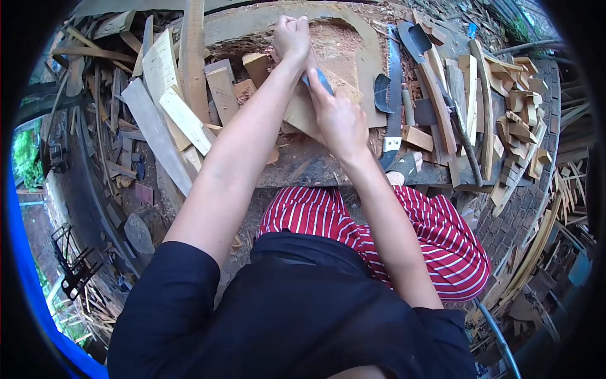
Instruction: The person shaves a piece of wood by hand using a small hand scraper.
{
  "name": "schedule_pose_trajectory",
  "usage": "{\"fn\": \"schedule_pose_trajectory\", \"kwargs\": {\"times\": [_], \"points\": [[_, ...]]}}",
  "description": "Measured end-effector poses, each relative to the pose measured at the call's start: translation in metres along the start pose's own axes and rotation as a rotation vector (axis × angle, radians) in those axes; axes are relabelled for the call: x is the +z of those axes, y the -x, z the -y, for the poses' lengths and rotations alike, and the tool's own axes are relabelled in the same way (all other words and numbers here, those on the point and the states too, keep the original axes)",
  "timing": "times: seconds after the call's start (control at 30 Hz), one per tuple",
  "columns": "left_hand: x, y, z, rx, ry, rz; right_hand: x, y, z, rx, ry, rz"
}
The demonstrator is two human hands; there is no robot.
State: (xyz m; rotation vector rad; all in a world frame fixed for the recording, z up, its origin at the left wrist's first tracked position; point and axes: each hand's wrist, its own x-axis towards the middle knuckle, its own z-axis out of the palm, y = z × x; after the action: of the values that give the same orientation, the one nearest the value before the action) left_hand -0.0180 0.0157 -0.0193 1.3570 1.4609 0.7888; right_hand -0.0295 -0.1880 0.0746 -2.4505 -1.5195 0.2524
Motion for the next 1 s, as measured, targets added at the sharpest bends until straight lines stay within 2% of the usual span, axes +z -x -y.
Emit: {"fn": "schedule_pose_trajectory", "kwargs": {"times": [0.23, 0.37, 0.63, 0.7, 0.77, 0.83, 0.9, 1.0], "points": [[-0.002, 0.015, -0.013, 0.034, -0.042, -0.031, -0.009, 0.017, -0.001, 0.057, 0.046, 0.099], [0.000, 0.014, -0.017, -0.035, -0.065, -0.028, -0.008, 0.025, -0.005, 0.045, 0.029, 0.065], [-0.003, 0.013, -0.023, 0.063, -0.077, -0.041, -0.006, 0.027, -0.007, 0.025, -0.006, 0.044], [0.000, 0.016, -0.019, 0.009, -0.111, -0.070, -0.007, 0.023, -0.009, 0.035, 0.022, 0.094], [0.001, 0.012, -0.009, -0.011, -0.071, -0.034, 0.001, 0.006, -0.008, 0.001, -0.014, -0.011], [0.002, 0.011, -0.012, -0.018, -0.025, -0.006, 0.001, 0.007, -0.008, 0.014, -0.008, -0.013], [-0.004, 0.019, -0.021, 0.000, -0.087, -0.066, -0.002, 0.013, -0.006, 0.017, -0.001, -0.013], [-0.003, 0.016, -0.020, 0.036, -0.067, -0.067, -0.007, 0.020, -0.009, 0.017, 0.060, 0.080]]}}
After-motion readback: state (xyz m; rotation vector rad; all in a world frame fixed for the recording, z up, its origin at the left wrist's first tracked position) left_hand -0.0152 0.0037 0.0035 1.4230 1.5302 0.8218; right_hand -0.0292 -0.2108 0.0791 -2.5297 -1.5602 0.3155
